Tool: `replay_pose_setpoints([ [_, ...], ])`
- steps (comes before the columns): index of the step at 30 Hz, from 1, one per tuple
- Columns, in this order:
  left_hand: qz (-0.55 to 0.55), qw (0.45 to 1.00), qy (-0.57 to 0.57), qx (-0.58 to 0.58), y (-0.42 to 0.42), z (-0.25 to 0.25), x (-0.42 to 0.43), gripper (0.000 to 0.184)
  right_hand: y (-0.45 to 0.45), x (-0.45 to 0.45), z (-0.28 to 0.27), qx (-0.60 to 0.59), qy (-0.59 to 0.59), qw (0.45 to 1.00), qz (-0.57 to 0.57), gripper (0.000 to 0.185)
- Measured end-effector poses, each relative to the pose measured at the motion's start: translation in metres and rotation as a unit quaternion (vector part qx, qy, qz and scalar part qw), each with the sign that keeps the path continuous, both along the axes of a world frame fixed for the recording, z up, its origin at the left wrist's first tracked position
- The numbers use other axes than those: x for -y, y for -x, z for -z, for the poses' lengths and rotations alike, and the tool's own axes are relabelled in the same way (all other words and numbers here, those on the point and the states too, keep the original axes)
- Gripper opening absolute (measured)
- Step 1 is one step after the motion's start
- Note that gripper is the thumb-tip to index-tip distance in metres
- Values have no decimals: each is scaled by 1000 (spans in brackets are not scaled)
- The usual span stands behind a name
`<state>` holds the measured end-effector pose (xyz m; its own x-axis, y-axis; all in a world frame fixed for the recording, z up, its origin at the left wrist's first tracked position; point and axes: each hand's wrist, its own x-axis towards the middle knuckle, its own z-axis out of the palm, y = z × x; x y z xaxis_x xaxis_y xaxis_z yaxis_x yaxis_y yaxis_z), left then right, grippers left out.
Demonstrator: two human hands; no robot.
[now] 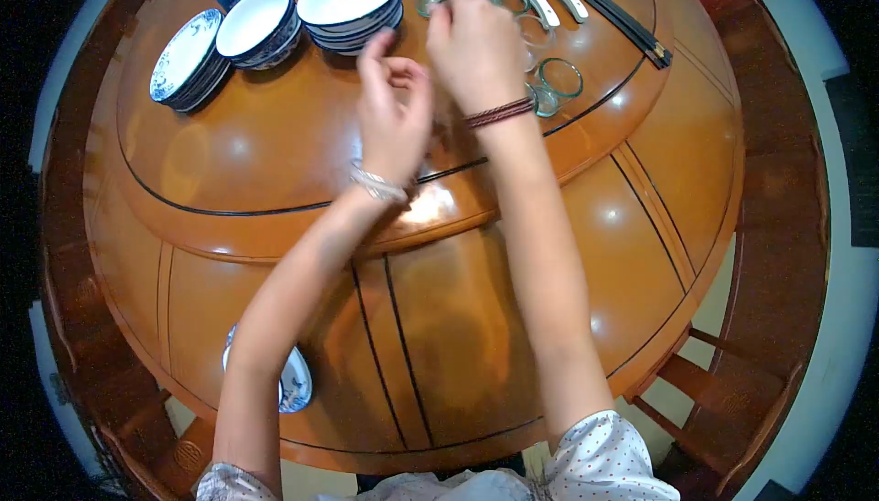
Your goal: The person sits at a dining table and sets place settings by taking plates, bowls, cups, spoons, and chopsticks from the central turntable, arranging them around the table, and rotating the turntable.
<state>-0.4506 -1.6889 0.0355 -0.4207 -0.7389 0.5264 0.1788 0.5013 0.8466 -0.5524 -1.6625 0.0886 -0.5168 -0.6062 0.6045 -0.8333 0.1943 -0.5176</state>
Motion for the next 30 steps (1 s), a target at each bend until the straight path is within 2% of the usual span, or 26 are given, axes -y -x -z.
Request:
replay_pose_setpoints([
  [2, -2, 988, 91, 125, 3, 8, -27, 65, 21, -12, -9, 13, -32, 999, 5, 19],
  [4, -45, 971, 170, 162, 13, 6, -50, 71, 34, -26, -17, -10, -64, 997, 34, 19],
  [6, -63, 972, 147, 174, 25, 5, -65, 72, 44, -38, -20, -30, -110, 993, 23, 19],
  [10, -115, 963, 123, 209, 44, 16, -77, 72, 68, -55, -15, -23, -106, 994, -1, 19],
  [13, -125, 962, 109, 217, 49, 23, -76, 69, 112, -57, -12, 43, -104, 993, 33, 18],
  [16, -123, 963, 88, 222, 50, 24, -78, 66, 162, -47, 13, 101, -62, 993, 29, 20],
  [19, -131, 961, 76, 233, 51, 26, -78, 62, 193, -54, 58, 110, -8, 994, 20, 20],
  [21, -129, 962, 72, 228, 51, 27, -79, 62, 192, -71, 81, 106, -12, 994, 2, 25],
  [23, -121, 968, 52, 215, 50, 27, -79, 61, 185, -82, 92, 152, 7, 988, -13, 32],
  [27, -97, 973, 65, 197, 41, 23, -79, 58, 174, -81, 95, 122, -13, 992, 9, 40],
  [30, -92, 974, 69, 197, 38, 22, -77, 59, 164, -82, 88, 142, -9, 990, 10, 46],
])
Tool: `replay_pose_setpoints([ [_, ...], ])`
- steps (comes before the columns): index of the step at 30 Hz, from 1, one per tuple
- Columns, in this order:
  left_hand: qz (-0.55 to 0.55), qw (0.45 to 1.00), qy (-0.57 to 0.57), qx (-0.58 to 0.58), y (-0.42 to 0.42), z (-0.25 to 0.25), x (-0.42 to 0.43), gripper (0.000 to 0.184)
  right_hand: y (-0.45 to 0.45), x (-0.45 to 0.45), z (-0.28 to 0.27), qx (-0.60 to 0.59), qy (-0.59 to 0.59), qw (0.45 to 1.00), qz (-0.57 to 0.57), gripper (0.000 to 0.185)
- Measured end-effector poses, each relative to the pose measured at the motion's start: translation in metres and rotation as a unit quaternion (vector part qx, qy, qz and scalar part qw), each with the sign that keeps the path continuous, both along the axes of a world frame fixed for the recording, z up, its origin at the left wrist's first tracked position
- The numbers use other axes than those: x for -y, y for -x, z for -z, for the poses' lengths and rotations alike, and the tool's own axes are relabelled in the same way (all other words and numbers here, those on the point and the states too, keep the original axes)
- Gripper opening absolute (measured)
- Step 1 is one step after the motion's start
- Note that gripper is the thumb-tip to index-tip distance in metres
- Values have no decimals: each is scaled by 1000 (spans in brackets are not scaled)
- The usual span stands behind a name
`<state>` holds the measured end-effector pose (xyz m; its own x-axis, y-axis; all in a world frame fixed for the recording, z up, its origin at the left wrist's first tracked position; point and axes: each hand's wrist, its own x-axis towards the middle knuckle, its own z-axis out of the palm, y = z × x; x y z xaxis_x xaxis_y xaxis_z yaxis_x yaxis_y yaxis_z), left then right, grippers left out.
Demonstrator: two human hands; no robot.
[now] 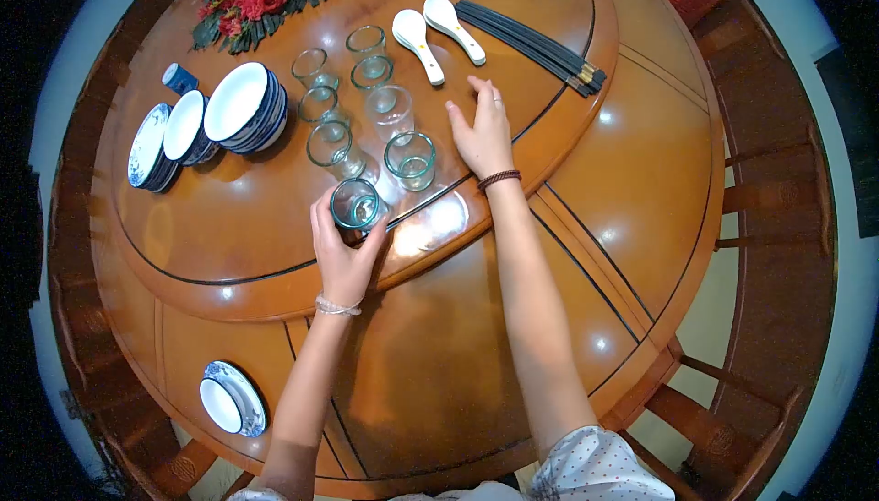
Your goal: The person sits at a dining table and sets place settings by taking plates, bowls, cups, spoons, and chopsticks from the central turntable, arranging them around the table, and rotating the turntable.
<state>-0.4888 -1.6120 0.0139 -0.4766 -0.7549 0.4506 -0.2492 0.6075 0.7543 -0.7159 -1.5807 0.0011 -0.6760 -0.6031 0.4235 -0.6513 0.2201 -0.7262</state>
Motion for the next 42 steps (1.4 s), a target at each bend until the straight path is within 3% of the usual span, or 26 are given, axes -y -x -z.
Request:
replay_pose_setpoints([
  [8, -42, 999, 6, 20, -21, 1, 13, 55, -20, 12, 6, 24, -48, 999, 10, 54],
  [9, -54, 998, 4, 17, -19, 1, 18, 55, -19, 22, 9, -42, -60, 996, 48, 57],
  [12, -66, 998, 15, -4, -28, -1, 21, 56, -29, 38, -16, -18, -70, 996, 58, 59],
  [13, -64, 998, 27, -10, -32, 1, 22, 57, -30, 48, -18, -80, -65, 989, 107, 54],
  [20, -59, 998, 24, -19, -45, -13, 1, 65, -18, 91, -25, -44, -229, 969, 81, 37],
  [28, -7, 998, -60, -12, -50, -16, -29, 68, -10, 96, -10, 0, -174, 984, 46, 30],
  [33, -9, 991, -134, -23, -52, -15, -40, 65, -2, 97, 0, 215, -57, 975, 10, 28],
  [34, -13, 985, -168, -22, -57, -15, -42, 63, -3, 96, 3, 215, -59, 975, 9, 28],
  [37, -24, 992, -127, 3, -67, -16, -42, 66, -8, 83, -5, 454, 30, 888, -61, 26],
  [38, -27, 991, -129, 2, -70, -20, -44, 66, -17, 71, -15, 485, 58, 868, -85, 24],
  [40, -42, 946, -299, -118, -81, -33, -50, 66, -39, 43, -34, 515, 98, 842, -127, 19],
  [42, -65, 922, -355, -140, -102, -45, -49, 65, -74, 11, -48, 515, 99, 838, -153, 15],
])
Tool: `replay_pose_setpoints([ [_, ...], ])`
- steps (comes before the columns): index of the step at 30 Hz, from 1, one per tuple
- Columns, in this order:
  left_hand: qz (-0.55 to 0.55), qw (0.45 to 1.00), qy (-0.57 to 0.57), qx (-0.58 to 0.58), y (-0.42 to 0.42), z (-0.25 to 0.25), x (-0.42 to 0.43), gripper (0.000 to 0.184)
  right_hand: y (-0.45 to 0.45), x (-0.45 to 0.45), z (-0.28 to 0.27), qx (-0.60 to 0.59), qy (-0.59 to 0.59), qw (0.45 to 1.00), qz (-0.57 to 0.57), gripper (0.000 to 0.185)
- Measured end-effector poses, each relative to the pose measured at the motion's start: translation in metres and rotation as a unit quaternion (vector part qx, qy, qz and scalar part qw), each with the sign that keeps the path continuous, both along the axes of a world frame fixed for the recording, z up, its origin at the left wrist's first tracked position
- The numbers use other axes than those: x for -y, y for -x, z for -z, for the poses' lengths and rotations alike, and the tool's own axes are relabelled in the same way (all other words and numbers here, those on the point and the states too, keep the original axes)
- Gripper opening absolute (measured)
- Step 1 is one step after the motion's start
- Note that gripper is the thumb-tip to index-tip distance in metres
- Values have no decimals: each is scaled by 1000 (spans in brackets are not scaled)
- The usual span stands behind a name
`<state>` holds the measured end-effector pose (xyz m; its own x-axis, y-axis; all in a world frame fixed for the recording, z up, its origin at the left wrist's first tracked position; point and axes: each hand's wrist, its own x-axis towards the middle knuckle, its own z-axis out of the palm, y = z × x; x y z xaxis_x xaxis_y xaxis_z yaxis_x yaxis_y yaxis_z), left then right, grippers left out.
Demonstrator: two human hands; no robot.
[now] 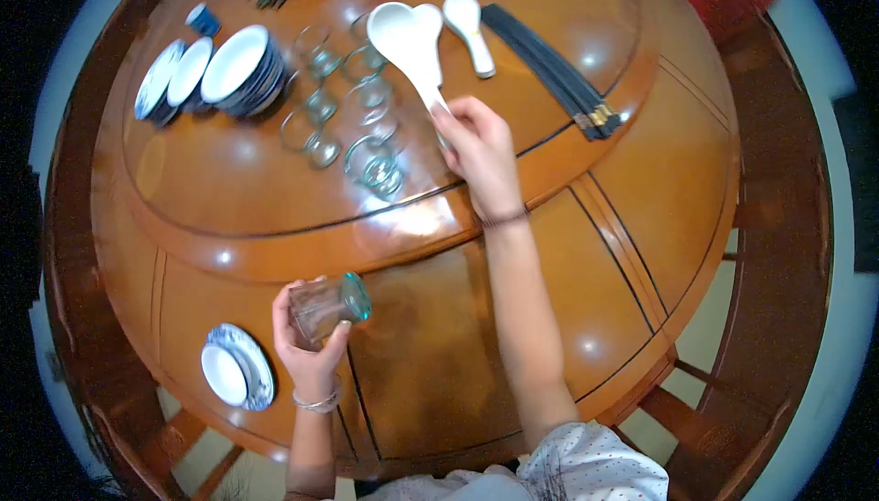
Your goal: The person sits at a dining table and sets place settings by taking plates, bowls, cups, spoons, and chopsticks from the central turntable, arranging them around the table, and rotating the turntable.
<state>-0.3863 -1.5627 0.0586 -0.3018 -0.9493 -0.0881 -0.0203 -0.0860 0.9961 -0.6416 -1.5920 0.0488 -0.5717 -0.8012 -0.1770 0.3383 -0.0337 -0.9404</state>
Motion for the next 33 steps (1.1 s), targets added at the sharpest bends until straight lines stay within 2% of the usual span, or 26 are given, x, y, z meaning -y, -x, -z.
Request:
replay_pose_setpoints([
  [4, -52, 990, -131, -31, -68, -12, -6, 58, -80, -59, 3, 31, 7, 989, -145, 13],
  [6, -112, 957, -233, -134, -95, -32, -14, 54, -116, -84, -4, 85, -7, 970, -228, 15],
  [8, -165, 939, -255, -162, -128, -38, -18, 49, -162, -105, 1, 142, -52, 944, -292, 14],
  [9, -175, 882, -312, -307, -152, -31, -21, 50, -184, -112, 2, 158, -56, 933, -319, 13],
  [10, -177, 802, -357, -446, -174, -26, -23, 52, -205, -116, 3, 172, -61, 921, -344, 12],
  [11, -154, 796, -343, -474, -191, -24, -24, 56, -223, -119, 4, 175, -63, 916, -354, 12],
  [14, -205, 763, -318, -524, -224, -25, -27, 54, -259, -121, 2, 206, -80, 892, -394, 10],
  [16, -203, 773, -290, -526, -251, -12, -27, 57, -279, -117, 3, 181, -108, 890, -403, 10],
  [18, -166, 831, -233, -477, -268, -7, -21, 60, -291, -111, -1, 166, -127, 887, -412, 10],
  [19, -169, 870, -215, -411, -274, -10, -16, 62, -298, -108, -2, 144, -127, 894, -406, 11],
  [20, -172, 868, -214, -415, -279, -10, -8, 62, -306, -104, -5, 118, -127, 900, -399, 11],
  [21, -161, 936, -136, -282, -280, -9, -1, 63, -310, -99, -8, 108, -135, 900, -399, 12],
  [22, -145, 978, -55, -142, -280, -9, 5, 63, -316, -97, -8, 105, -137, 899, -402, 12],
  [23, -164, 984, -47, -49, -275, -11, 9, 68, -318, -96, -9, 100, -142, 902, -396, 12],
  [24, -164, 985, 15, 39, -275, -3, 13, 67, -323, -94, -10, 94, -147, 905, -388, 12],
  [25, -118, 974, 102, 163, -279, 0, 19, 64, -328, -92, -12, 89, -152, 908, -381, 13],
  [26, -69, 939, 185, 283, -283, 2, 24, 62, -333, -91, -11, 87, -155, 907, -382, 13],
  [27, -62, 928, 219, 294, -281, 3, 29, 55, -339, -91, -10, 92, -142, 912, -374, 14],
  [30, -49, 913, 250, 320, -279, 10, 33, 55, -350, -93, -11, 104, -137, 917, -361, 14],
  [31, -58, 905, 273, 322, -281, 14, 35, 49, -354, -94, -11, 113, -145, 916, -357, 15],
  [33, -58, 911, 264, 312, -285, 23, 35, 48, -360, -96, -10, 115, -150, 916, -353, 15],
])
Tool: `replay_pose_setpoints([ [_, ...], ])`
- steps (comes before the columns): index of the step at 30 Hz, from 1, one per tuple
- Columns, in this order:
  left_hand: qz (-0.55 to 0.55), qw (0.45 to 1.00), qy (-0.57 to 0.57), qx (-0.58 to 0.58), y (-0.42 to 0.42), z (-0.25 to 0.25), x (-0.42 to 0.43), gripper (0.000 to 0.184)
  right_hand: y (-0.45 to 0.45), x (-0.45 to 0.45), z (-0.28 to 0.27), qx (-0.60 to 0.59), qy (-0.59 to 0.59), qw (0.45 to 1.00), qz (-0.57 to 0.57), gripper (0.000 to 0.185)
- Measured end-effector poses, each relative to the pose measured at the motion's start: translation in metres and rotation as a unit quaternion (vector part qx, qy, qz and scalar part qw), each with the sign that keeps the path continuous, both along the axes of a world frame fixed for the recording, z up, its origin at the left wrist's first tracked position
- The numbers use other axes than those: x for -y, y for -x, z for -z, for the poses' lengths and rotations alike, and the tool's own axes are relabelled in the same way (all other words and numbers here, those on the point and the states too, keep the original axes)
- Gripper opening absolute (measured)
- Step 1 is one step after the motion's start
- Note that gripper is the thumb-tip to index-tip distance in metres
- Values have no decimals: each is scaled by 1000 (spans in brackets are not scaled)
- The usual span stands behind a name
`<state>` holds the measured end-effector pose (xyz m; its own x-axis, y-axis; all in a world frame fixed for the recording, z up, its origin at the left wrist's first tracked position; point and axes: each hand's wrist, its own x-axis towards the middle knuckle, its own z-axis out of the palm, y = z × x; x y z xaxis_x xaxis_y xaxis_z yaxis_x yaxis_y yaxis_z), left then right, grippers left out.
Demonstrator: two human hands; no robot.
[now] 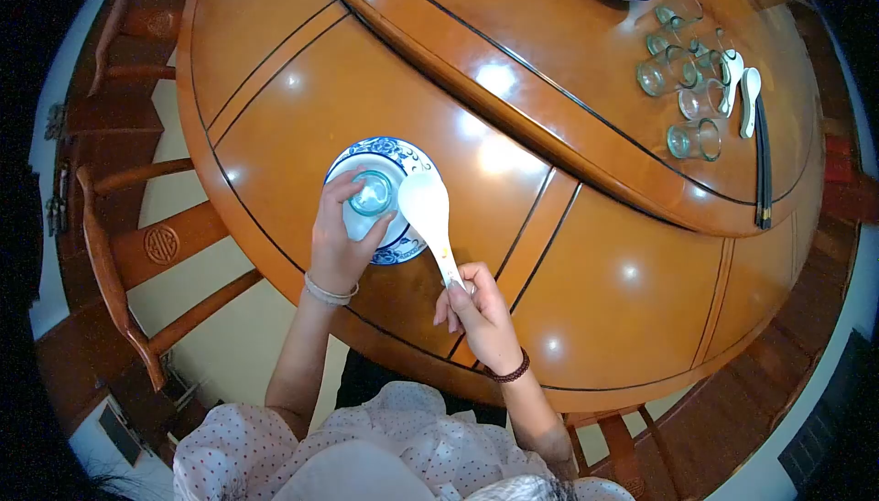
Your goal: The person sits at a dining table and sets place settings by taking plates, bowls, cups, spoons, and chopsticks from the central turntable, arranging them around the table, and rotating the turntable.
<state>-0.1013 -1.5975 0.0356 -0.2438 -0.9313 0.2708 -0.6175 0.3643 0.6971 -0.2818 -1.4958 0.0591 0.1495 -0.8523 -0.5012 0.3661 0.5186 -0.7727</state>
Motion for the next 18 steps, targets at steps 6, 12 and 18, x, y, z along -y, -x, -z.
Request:
replay_pose_setpoints([
  [6, -19, 997, -70, -30, -7, 7, -4, 48, -4, -7, -2, -16, -20, 1000, 5, 16],
  [12, -19, 997, -72, -4, -12, 10, -3, 45, -16, -13, -7, -37, -3, 999, 10, 16],
  [18, -10, 998, -57, 15, -18, 11, -2, 43, -31, -23, -11, 3, 10, 1000, 11, 13],
])
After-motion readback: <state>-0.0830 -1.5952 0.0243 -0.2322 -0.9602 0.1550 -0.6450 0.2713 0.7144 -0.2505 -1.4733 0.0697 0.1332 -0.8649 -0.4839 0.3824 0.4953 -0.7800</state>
